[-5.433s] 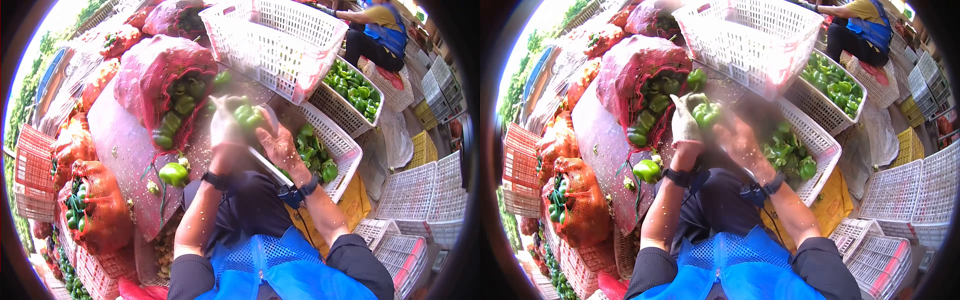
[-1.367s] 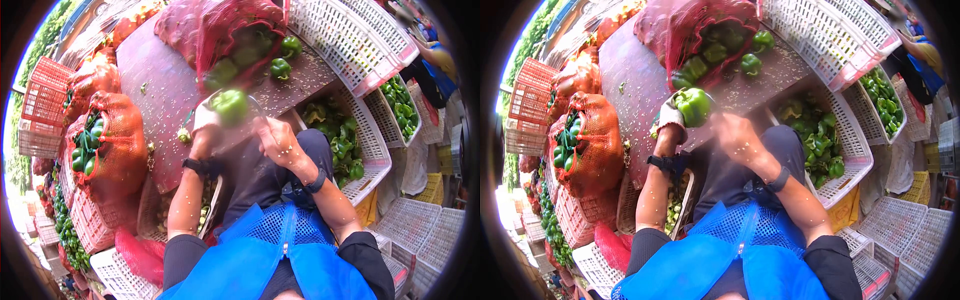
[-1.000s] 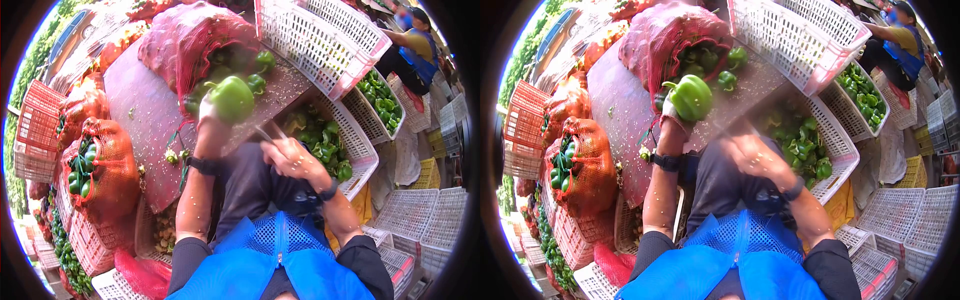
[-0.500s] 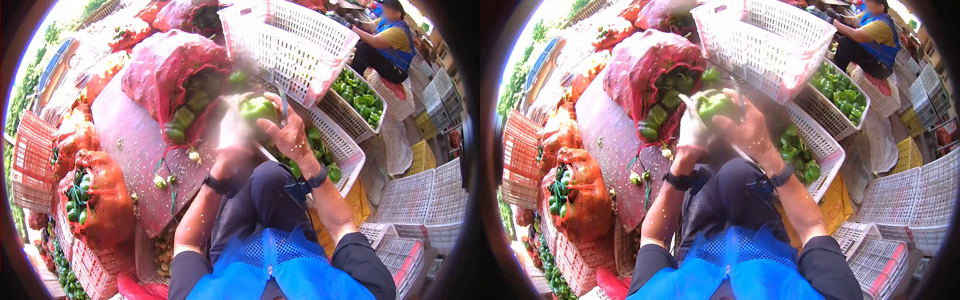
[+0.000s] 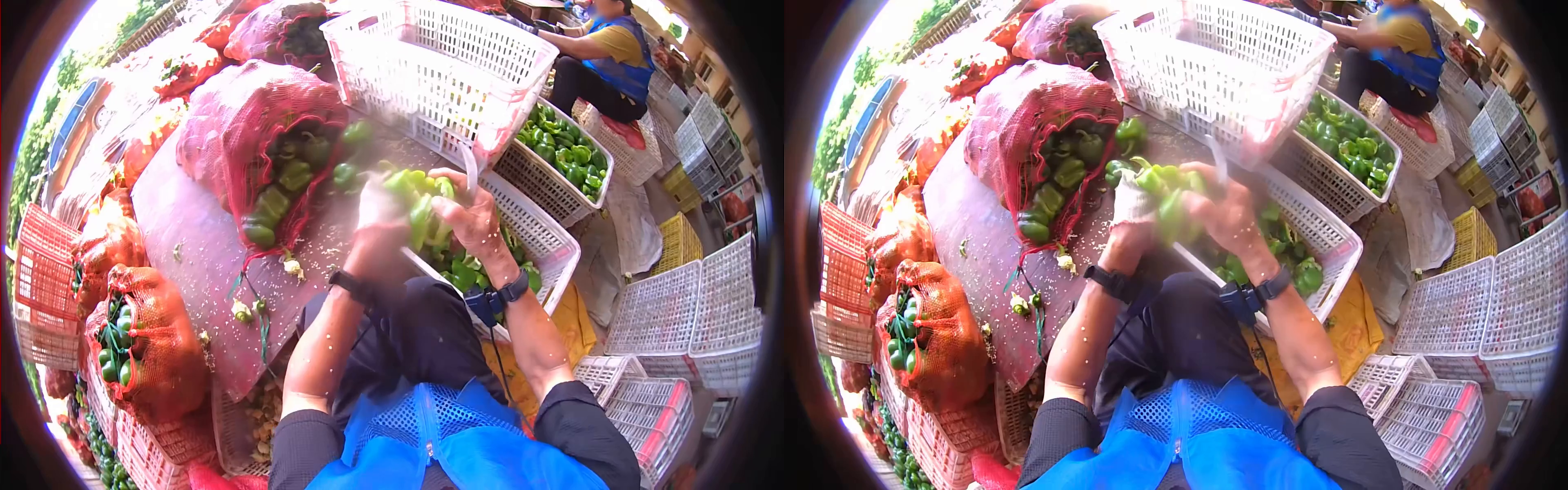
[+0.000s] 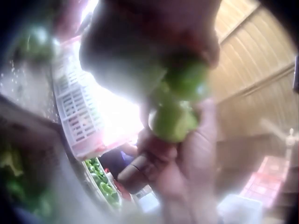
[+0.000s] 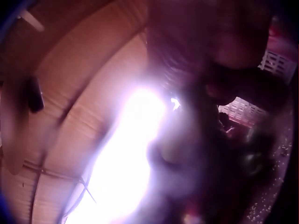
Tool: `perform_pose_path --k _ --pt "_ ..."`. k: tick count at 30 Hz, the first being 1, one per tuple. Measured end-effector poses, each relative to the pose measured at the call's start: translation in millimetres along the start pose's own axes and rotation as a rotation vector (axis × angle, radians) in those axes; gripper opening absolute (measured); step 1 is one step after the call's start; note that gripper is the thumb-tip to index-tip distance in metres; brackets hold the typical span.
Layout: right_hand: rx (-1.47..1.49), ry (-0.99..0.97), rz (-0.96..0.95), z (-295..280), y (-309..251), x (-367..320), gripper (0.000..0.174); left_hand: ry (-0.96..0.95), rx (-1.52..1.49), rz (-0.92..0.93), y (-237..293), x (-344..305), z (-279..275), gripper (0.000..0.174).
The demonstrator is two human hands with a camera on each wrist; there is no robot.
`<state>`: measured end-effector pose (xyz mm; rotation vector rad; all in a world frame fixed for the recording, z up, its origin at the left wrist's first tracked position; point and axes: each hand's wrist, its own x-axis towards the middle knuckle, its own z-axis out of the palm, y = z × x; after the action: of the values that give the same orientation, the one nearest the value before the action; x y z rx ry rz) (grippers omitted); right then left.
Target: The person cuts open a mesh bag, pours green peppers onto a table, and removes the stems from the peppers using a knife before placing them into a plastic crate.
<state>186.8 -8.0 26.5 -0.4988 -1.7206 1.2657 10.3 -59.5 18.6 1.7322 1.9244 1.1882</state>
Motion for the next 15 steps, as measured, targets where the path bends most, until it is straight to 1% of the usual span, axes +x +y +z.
perform_pose_path --k 1,2,3,4,5,6,7,8,9,10,11,12,13,14,15 --pt "0.124 0.030 0.146 1 -13 -3 0.034 0.087 0.016 0.052 3 2 3 0.031" --pt "0.124 0.028 0.144 2 -10 -6 0.034 0.089 0.017 0.053 5 2 4 0.031" --pt "0.308 0.174 0.180 2 -4 -9 0.033 0.167 -0.598 -0.140 9 1 7 0.030" --pt "0.491 0.321 0.218 2 2 -14 0.033 0.235 -1.214 -0.341 18 0 6 0.032" --pt "0.455 0.351 0.213 -1 7 -19 0.032 0.299 -1.306 -0.439 14 8 11 0.043" --pt "0.453 0.349 0.212 -9 14 -20 0.032 0.301 -1.309 -0.438 10 16 9 0.043" --pt "0.310 0.333 0.206 -19 21 -22 0.034 0.167 -1.360 -0.536 1 22 7 0.045" --pt "0.167 0.322 0.203 -28 20 -26 0.035 0.023 -1.405 -0.639 10 25 2 0.048" --pt "-0.280 0.292 0.030 -41 17 -26 0.040 -0.077 -1.321 -0.844 20 30 -2 0.055" --pt "-0.284 0.298 0.032 -44 7 -19 0.040 -0.086 -1.321 -0.845 0 36 13 0.055" --pt "-0.399 0.207 -0.080 -44 -4 -12 0.044 -0.092 -0.870 -0.242 -38 39 39 0.056" --pt "-0.514 0.116 -0.189 -45 -8 -6 0.047 -0.091 -0.388 0.336 -58 40 55 0.057" --pt "-0.521 0.004 -0.202 -46 -7 2 0.048 -0.153 -0.238 0.321 -53 39 54 0.047" --pt "-0.527 0.013 -0.200 -46 -5 8 0.048 -0.161 -0.242 0.328 -35 37 47 0.047" --pt "-0.545 -0.043 -0.164 -45 0 14 0.046 -0.174 -0.005 0.361 -10 33 34 0.035"
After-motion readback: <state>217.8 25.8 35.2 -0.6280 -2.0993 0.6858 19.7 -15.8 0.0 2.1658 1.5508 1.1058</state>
